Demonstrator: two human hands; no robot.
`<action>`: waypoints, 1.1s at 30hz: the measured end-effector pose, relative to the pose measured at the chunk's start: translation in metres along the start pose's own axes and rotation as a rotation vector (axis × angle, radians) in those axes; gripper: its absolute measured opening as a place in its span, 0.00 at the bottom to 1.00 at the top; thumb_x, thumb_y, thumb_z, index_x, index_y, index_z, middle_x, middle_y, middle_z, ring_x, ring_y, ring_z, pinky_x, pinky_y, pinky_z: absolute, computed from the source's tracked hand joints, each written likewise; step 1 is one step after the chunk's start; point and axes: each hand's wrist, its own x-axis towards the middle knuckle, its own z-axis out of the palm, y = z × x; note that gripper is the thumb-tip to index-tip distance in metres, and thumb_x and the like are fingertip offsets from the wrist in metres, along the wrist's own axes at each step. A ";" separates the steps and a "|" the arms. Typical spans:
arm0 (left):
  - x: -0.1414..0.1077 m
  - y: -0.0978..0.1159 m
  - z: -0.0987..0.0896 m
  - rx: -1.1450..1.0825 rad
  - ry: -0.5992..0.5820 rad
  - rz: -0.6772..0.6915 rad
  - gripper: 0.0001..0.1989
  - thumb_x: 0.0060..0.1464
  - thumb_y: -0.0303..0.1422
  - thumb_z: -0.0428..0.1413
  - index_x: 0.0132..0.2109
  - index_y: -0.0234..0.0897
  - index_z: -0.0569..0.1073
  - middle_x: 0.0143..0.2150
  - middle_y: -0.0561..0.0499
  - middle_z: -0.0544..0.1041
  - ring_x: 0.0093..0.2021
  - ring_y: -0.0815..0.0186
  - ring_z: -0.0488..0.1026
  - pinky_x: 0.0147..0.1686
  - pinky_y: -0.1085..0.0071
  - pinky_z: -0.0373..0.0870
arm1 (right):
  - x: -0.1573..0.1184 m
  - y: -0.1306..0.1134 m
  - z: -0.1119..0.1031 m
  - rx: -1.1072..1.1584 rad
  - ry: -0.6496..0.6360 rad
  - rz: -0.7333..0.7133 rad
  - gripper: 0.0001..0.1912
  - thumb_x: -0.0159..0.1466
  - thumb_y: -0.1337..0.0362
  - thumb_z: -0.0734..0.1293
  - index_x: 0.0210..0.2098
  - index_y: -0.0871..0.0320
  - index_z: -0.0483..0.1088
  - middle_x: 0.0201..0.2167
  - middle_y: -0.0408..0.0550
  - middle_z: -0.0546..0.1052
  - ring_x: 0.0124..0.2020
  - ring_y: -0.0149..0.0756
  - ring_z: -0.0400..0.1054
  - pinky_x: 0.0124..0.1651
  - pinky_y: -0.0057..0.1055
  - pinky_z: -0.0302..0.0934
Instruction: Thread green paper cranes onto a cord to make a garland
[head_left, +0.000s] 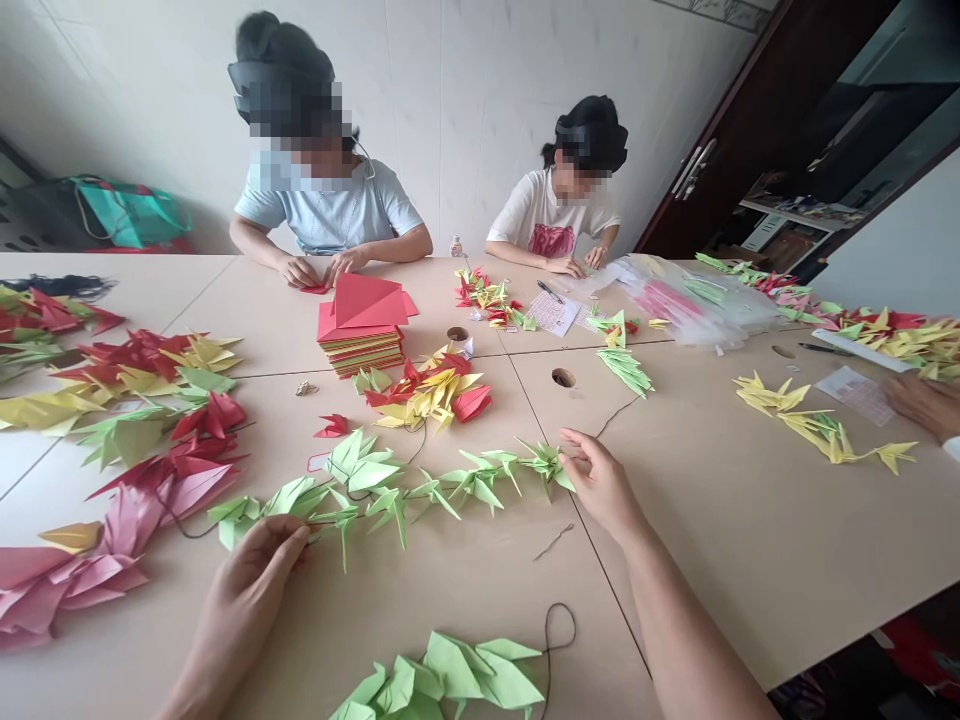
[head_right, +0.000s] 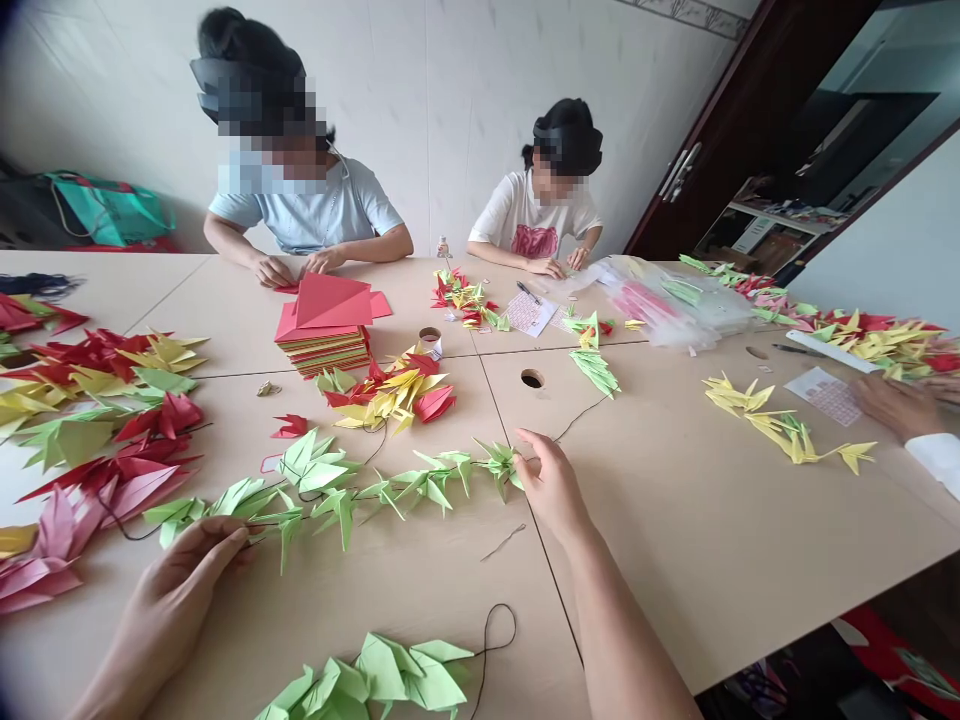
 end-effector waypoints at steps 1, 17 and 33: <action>0.000 0.001 0.001 -0.002 -0.004 0.000 0.22 0.46 0.55 0.59 0.33 0.39 0.71 0.23 0.54 0.71 0.26 0.64 0.68 0.27 0.72 0.66 | 0.000 -0.002 0.001 -0.006 0.017 -0.040 0.17 0.68 0.58 0.62 0.53 0.58 0.69 0.50 0.55 0.74 0.51 0.44 0.69 0.51 0.46 0.67; -0.004 0.004 0.000 -0.042 -0.040 0.026 0.18 0.50 0.51 0.58 0.33 0.39 0.71 0.24 0.55 0.69 0.26 0.65 0.66 0.27 0.72 0.64 | -0.008 -0.051 0.017 -0.220 -0.006 -0.410 0.14 0.67 0.55 0.63 0.46 0.53 0.75 0.53 0.53 0.73 0.59 0.53 0.60 0.62 0.57 0.49; -0.007 0.016 0.000 -0.124 -0.064 0.029 0.20 0.48 0.51 0.59 0.29 0.38 0.70 0.22 0.54 0.68 0.25 0.65 0.65 0.25 0.72 0.63 | -0.019 -0.085 0.036 -0.375 -0.109 -0.460 0.23 0.69 0.48 0.58 0.48 0.57 0.74 0.56 0.58 0.71 0.62 0.60 0.57 0.61 0.67 0.41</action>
